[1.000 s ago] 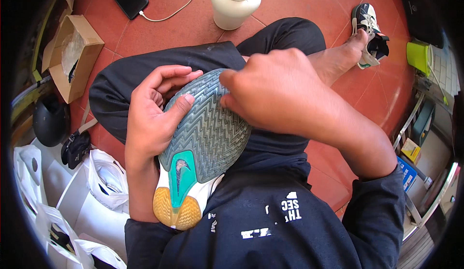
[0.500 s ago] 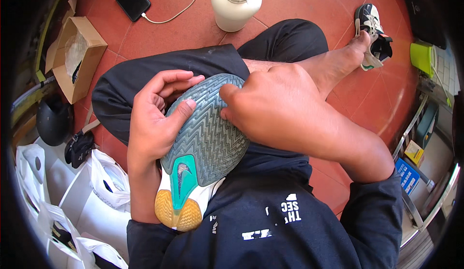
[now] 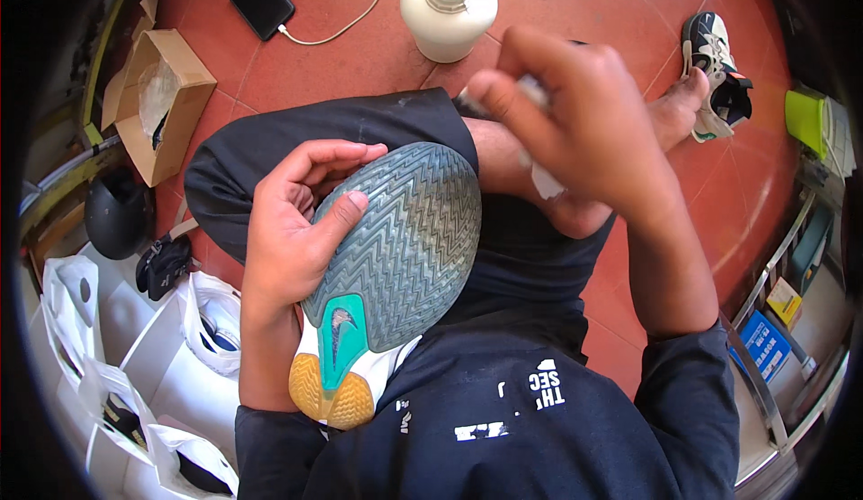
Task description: Applying a substance from a bottle to a white cloth and wiping the sole of a sneaker.
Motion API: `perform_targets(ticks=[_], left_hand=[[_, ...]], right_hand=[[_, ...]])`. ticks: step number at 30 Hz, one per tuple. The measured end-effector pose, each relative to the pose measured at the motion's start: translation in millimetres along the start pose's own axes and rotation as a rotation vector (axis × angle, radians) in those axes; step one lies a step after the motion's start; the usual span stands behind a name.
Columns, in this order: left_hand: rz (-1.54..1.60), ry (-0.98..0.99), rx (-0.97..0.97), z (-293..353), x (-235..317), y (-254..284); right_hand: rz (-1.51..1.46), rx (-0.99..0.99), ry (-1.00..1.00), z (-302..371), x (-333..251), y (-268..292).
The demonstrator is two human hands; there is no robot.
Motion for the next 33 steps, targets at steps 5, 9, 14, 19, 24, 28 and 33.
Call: perform_targets(ticks=[5, 9, 14, 19, 24, 28, 33], left_hand=[[-0.012, 0.022, -0.003, -3.2, 5.5, -4.2], [-0.019, 0.012, -0.003, -5.4, 10.2, -8.9], [0.121, 0.024, -0.062, -15.3, 8.8, -13.5], [0.219, 0.059, -0.087, -17.4, 4.2, -13.7], [0.298, 0.051, -0.107, -17.5, 2.7, -12.9], [0.275, 0.041, -0.136, -18.1, 1.5, -11.8], [0.315, 0.005, -0.147, -17.2, -4.9, -9.9]], right_hand=[[-0.274, 0.087, -0.059, -12.9, 38.4, 1.1], [-0.247, 0.059, -0.093, -7.2, 48.7, -5.9], [-0.24, 0.014, -0.136, -6.6, 52.2, -3.4], [-0.185, -0.427, 0.035, 11.6, 18.8, -9.3], [-0.044, -0.53, 0.039, 15.0, -7.4, -11.6], [0.108, -0.538, 0.046, 13.8, -18.3, -17.3], [0.279, -0.51, 0.145, 17.7, -37.9, -24.4]])
Point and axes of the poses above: each hand's wrist, its own z-axis away from the middle knuckle, its own y-axis out of the back of the hand, x = y × z, the point moved 3 cm from there along -z, towards the middle knuckle, and after that the axes turned 12 degrees about -z, right-handed, at the moved point
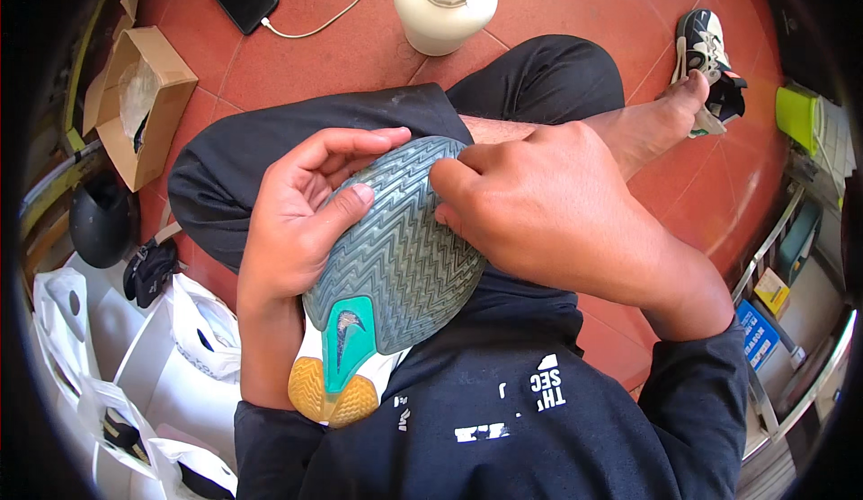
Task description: Applying a substance from a bottle to a white cloth and wiping the sole of a sneaker.
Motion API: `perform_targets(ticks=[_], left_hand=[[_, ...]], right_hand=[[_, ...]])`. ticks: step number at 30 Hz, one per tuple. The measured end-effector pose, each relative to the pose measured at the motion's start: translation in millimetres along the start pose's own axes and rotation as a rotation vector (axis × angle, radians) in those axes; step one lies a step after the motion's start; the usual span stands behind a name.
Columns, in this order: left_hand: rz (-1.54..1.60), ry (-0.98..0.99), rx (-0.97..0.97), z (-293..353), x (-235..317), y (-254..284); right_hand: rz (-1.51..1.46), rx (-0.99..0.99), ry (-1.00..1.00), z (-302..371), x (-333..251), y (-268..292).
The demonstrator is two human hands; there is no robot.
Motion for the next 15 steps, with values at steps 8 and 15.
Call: perform_targets(ticks=[8, 15], left_hand=[[-0.059, 0.01, -0.022, 1.1, -3.7, 6.1], [-0.077, 0.013, -0.045, 0.6, -2.9, 5.8]], right_hand=[[0.049, -0.043, -0.057, -5.5, -0.9, -0.2], [0.056, -0.076, -0.061, -0.9, -12.3, -3.3]])
Point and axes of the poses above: each hand's wrist, its own z-axis away from the middle knuckle, its own y-axis out of the back of the hand, x = y × z, the point moved 3 cm from there along -z, towards the middle knuckle, and after that the axes turned 12 degrees about -z, right-handed, at the moved point
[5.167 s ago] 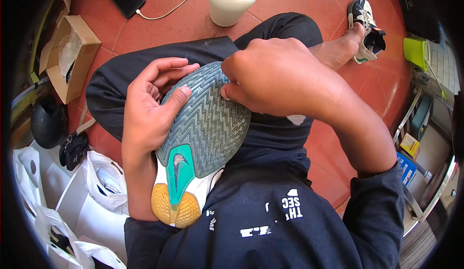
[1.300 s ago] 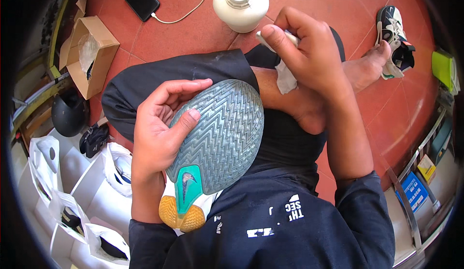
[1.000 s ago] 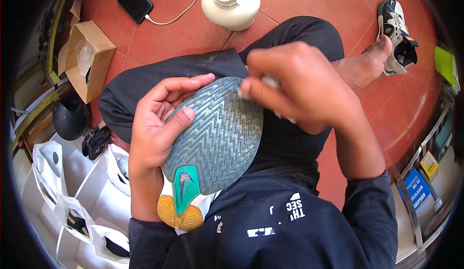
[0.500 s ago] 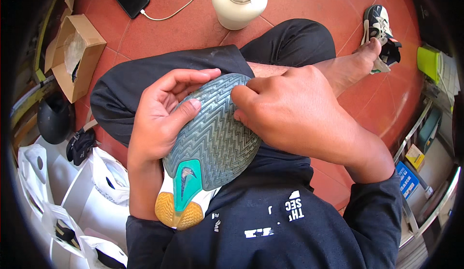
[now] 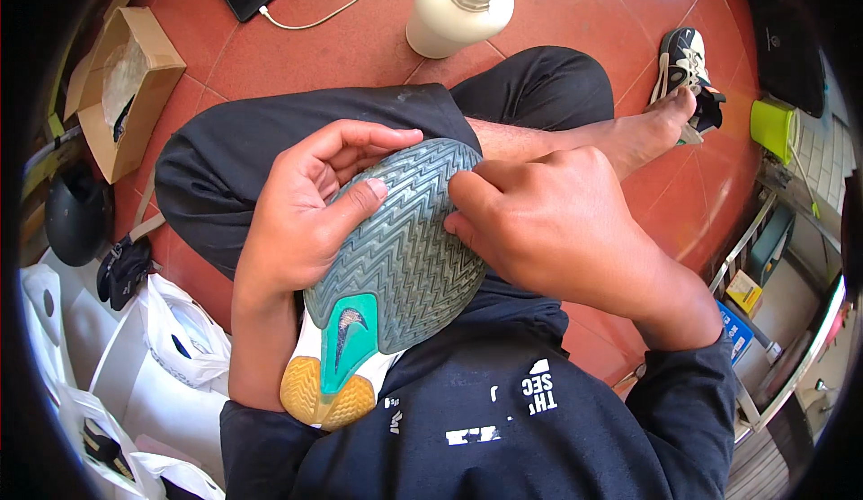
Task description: Applying a substance from a bottle to a white cloth and wiping the sole of a sneaker.
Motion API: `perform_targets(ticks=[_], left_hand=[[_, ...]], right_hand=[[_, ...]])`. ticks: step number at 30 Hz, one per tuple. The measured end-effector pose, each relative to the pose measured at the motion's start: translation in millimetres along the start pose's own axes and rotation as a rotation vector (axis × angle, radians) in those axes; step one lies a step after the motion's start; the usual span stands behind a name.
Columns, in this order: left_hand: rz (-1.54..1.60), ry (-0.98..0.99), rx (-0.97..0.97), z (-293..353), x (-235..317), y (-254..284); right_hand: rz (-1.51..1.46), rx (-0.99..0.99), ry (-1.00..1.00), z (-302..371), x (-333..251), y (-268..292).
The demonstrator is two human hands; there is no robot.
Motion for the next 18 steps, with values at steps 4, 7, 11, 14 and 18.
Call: perform_targets(ticks=[4, 7, 11, 14, 18], left_hand=[[-0.003, -0.003, 0.007, -1.9, 0.2, -0.5], [-0.011, -0.002, 0.008, -1.9, 0.6, -0.7], [0.002, -0.002, 0.013, -1.7, 0.6, -1.1], [-0.003, 0.018, 0.023, -3.1, 2.4, -2.1], [-0.024, 0.003, 0.003, -2.1, 1.3, -1.5]], right_hand=[[-0.01, 0.027, -0.058, -2.8, 7.2, 3.1], [0.004, 0.052, -0.029, -0.5, 3.5, 0.6], [-0.089, 0.02, -0.011, 1.9, 5.6, -2.6], [-0.005, 0.053, -0.07, -2.0, 12.2, 1.0], [-0.054, 0.039, 0.005, 4.7, 1.5, -3.8]])
Point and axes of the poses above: each hand's wrist, its own z-axis away from the middle knuckle, its own y-axis out of the back of the hand, x = y × z, the point moved 3 cm from there along -z, towards the middle knuckle, and after that the axes turned 12 degrees about -z, right-handed, at the moved point
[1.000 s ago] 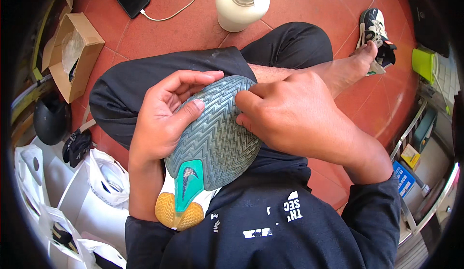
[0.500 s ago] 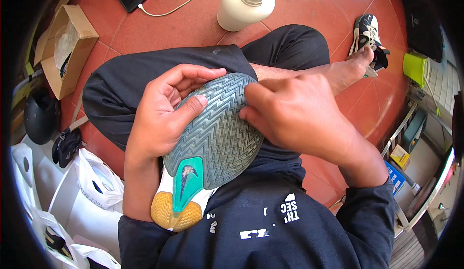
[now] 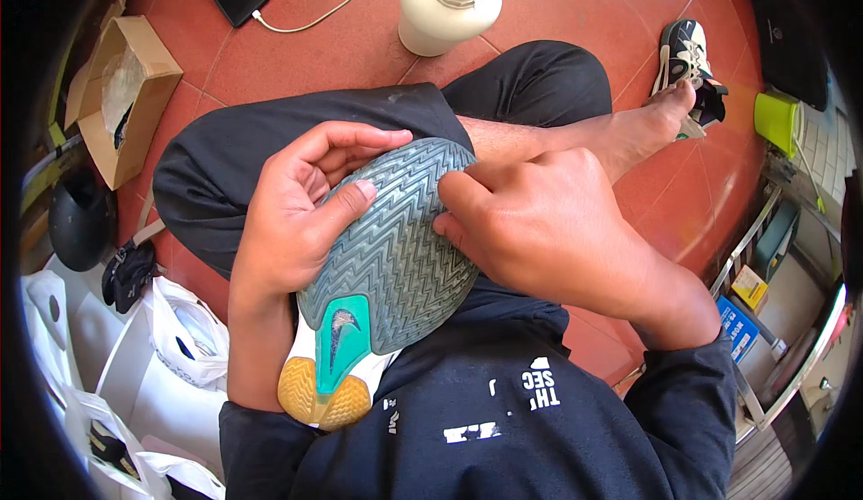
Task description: Applying a substance from a bottle to a white cloth and wiping the sole of a sneaker.
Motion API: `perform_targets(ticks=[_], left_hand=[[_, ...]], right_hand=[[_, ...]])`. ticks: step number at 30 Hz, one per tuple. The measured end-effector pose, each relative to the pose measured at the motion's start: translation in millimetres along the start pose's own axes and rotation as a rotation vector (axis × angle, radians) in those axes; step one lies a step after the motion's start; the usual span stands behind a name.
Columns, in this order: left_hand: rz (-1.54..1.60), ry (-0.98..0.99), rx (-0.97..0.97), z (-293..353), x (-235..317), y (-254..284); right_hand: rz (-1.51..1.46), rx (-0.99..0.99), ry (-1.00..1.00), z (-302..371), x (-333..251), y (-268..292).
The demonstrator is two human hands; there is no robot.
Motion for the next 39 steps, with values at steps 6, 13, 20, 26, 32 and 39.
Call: perform_targets(ticks=[6, 13, 20, 26, 32, 39], left_hand=[[0.015, 0.001, 0.02, -0.5, -0.5, -0.2], [-0.007, -0.008, 0.015, -0.3, 0.4, -0.5], [-0.005, 0.0, 0.016, 1.4, -2.2, -0.2], [-0.033, 0.017, 0.031, 2.2, 0.1, -1.3], [-0.021, -0.005, 0.049, 2.8, -2.0, 1.3], [0.048, -0.005, 0.075, 5.1, -1.0, -1.5]], right_hand=[[0.091, 0.084, -0.016, -7.0, 9.6, 4.6], [-0.041, 0.019, 0.017, -1.8, 7.2, 1.0], [0.024, 0.003, 0.042, -0.8, 6.3, -0.7], [-0.022, 0.019, 0.023, 2.6, 9.9, 1.7], [-0.049, 0.034, -0.005, 2.3, 6.1, -5.7], [-0.112, 0.109, -0.063, 6.7, 13.8, -4.4]])
Point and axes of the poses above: each hand's wrist, its own z-axis away from the middle knuckle, its own y-axis out of the back of the hand, x = y × z, the point moved 3 cm from there along -z, towards the middle knuckle, and after that the axes turned 12 degrees about -z, right-handed, at the moved point
